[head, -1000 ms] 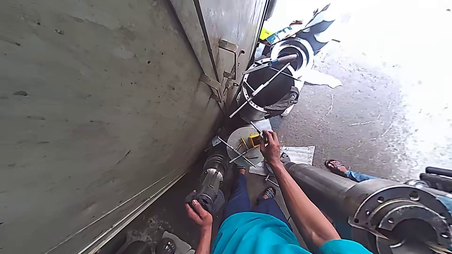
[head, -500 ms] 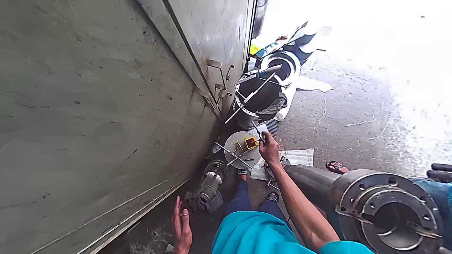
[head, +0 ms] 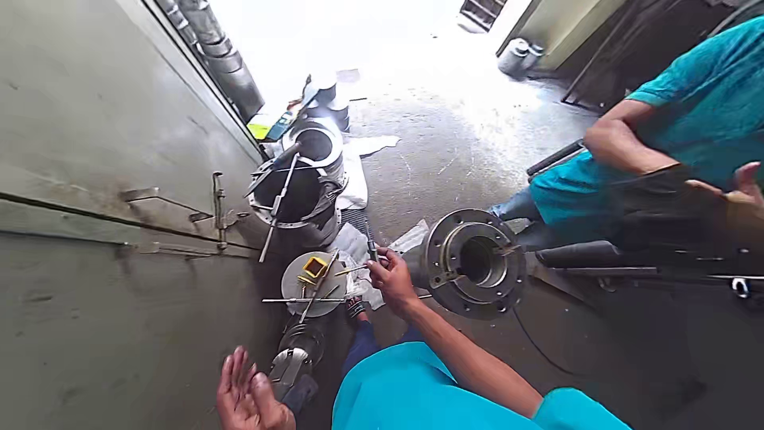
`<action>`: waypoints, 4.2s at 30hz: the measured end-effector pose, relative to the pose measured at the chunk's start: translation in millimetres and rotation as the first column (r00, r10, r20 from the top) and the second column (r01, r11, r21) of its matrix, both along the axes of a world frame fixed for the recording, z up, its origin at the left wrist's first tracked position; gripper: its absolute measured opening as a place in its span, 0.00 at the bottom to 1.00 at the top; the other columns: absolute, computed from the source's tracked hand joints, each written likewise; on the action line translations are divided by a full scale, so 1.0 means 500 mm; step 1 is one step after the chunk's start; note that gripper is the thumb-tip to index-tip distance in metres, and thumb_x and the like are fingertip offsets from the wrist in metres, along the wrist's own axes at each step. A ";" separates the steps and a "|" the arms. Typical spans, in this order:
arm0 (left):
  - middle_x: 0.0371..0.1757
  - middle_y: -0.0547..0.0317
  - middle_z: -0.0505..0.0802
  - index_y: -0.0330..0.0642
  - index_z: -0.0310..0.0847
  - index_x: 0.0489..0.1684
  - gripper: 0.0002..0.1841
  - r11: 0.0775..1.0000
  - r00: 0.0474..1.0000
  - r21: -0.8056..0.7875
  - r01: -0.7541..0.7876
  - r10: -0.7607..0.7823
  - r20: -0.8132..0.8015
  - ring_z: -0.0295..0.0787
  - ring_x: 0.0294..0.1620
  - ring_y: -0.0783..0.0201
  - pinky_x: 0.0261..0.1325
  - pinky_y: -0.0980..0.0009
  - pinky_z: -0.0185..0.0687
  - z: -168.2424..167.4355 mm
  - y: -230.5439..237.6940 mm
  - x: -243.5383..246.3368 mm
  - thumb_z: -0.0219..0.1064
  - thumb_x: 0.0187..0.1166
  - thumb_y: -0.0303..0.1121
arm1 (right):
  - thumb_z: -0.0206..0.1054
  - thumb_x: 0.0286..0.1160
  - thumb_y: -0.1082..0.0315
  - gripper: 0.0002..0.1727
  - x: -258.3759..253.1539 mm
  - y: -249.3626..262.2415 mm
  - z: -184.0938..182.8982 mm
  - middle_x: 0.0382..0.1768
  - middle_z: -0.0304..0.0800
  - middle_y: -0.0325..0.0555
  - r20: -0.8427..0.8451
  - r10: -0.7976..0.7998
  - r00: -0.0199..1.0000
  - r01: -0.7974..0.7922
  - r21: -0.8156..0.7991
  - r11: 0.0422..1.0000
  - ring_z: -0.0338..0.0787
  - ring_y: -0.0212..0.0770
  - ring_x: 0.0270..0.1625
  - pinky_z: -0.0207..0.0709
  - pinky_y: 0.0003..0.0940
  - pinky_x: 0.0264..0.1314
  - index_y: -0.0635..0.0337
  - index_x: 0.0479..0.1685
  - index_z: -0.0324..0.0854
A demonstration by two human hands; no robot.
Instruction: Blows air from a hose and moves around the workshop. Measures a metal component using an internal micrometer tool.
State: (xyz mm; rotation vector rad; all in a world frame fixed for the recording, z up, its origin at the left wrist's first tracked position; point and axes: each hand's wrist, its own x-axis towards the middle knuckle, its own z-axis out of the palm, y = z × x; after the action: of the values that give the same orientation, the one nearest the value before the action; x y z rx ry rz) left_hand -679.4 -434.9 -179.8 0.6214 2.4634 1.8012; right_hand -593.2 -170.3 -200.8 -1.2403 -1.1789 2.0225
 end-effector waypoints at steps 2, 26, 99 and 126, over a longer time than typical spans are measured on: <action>0.79 0.31 0.78 0.12 0.58 0.78 0.30 0.987 0.988 0.047 0.152 -0.151 -0.015 0.79 0.78 0.61 0.77 0.67 0.77 0.004 0.074 0.004 0.55 0.84 0.31 | 0.65 0.78 0.77 0.20 0.089 0.021 0.069 0.30 0.89 0.43 -0.033 -0.033 0.999 0.036 0.093 0.995 0.78 0.26 0.21 0.72 0.22 0.22 0.70 0.68 0.73; 0.66 0.45 0.91 0.23 0.67 0.77 0.26 0.970 0.955 0.032 0.239 -0.241 0.173 0.92 0.62 0.59 0.63 0.64 0.91 -0.032 0.315 0.323 0.57 0.79 0.26 | 0.68 0.67 0.71 0.22 0.454 0.250 0.027 0.44 0.94 0.49 0.547 0.023 0.837 -0.514 0.772 0.373 0.93 0.43 0.40 0.88 0.43 0.42 0.60 0.64 0.84; 0.81 0.59 0.83 0.57 0.98 0.42 0.10 0.751 0.721 -0.076 0.656 -0.653 -0.233 0.65 0.90 0.56 0.92 0.39 0.48 -0.187 0.564 0.340 0.71 0.78 0.45 | 0.67 0.76 0.47 0.33 0.446 0.236 0.170 0.70 0.84 0.52 0.869 0.022 0.495 -0.868 0.492 0.065 0.89 0.55 0.64 0.86 0.54 0.57 0.49 0.80 0.77; 0.78 0.58 0.85 0.52 0.97 0.39 0.11 0.757 0.721 -0.092 0.647 -0.646 -0.249 0.69 0.88 0.56 0.92 0.41 0.49 -0.185 0.563 0.338 0.71 0.76 0.45 | 0.58 0.84 0.49 0.29 0.415 0.199 0.134 0.40 0.94 0.55 0.956 0.019 0.293 -0.930 0.281 0.237 0.94 0.61 0.42 0.83 0.62 0.43 0.45 0.84 0.74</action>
State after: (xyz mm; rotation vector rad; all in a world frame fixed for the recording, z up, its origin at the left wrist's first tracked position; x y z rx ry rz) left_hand -510.5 -153.4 -272.1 1.5830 1.9582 1.4875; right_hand -385.9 -70.8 -133.6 -1.1751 -3.0882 0.4663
